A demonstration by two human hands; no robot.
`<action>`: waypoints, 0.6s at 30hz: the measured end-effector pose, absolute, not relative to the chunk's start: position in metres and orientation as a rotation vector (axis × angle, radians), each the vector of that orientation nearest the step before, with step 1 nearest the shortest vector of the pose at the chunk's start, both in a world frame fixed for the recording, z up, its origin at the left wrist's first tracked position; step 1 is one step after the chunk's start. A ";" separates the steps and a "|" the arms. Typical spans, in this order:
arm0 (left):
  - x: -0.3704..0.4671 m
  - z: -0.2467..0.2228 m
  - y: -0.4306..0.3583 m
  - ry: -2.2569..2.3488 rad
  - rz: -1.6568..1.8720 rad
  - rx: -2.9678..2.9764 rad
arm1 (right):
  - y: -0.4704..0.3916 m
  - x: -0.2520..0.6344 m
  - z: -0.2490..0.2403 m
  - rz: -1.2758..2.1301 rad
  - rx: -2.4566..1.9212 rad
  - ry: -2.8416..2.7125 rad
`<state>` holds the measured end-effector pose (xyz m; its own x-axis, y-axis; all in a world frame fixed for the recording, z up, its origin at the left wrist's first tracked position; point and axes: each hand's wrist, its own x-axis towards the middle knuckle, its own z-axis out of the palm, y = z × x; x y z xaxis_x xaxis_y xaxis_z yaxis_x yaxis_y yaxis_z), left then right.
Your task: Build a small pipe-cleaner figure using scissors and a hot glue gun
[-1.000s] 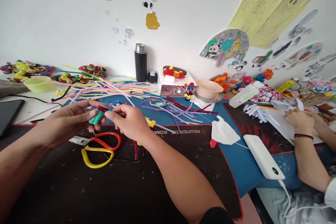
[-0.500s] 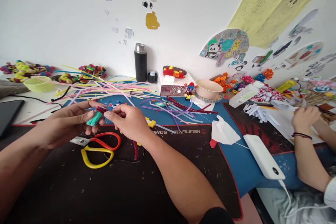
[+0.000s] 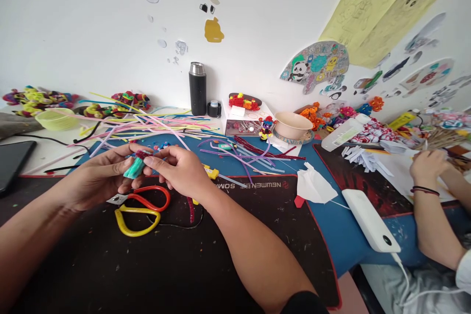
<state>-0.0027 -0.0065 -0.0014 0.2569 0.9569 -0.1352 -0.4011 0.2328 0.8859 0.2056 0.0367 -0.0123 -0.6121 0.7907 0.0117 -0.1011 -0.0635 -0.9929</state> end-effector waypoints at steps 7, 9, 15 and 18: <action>0.000 -0.001 -0.007 0.849 1.104 0.777 | 0.037 0.207 -0.008 1.868 -0.725 -1.478; 0.000 -0.002 -0.007 0.853 1.108 0.769 | 0.038 0.207 -0.008 1.895 -0.698 -1.453; 0.002 0.000 -0.008 0.863 1.078 0.736 | 0.038 0.207 -0.008 1.961 -0.673 -1.416; 0.003 0.001 -0.008 0.858 1.059 0.737 | 0.037 0.206 -0.008 1.954 -0.707 -1.411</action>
<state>0.0034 -0.0081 0.0008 0.2427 0.9410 -0.2357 -0.4254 0.3216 0.8459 0.2057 0.0367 -0.0079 -0.6645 0.7444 -0.0651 -0.1722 -0.2374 -0.9560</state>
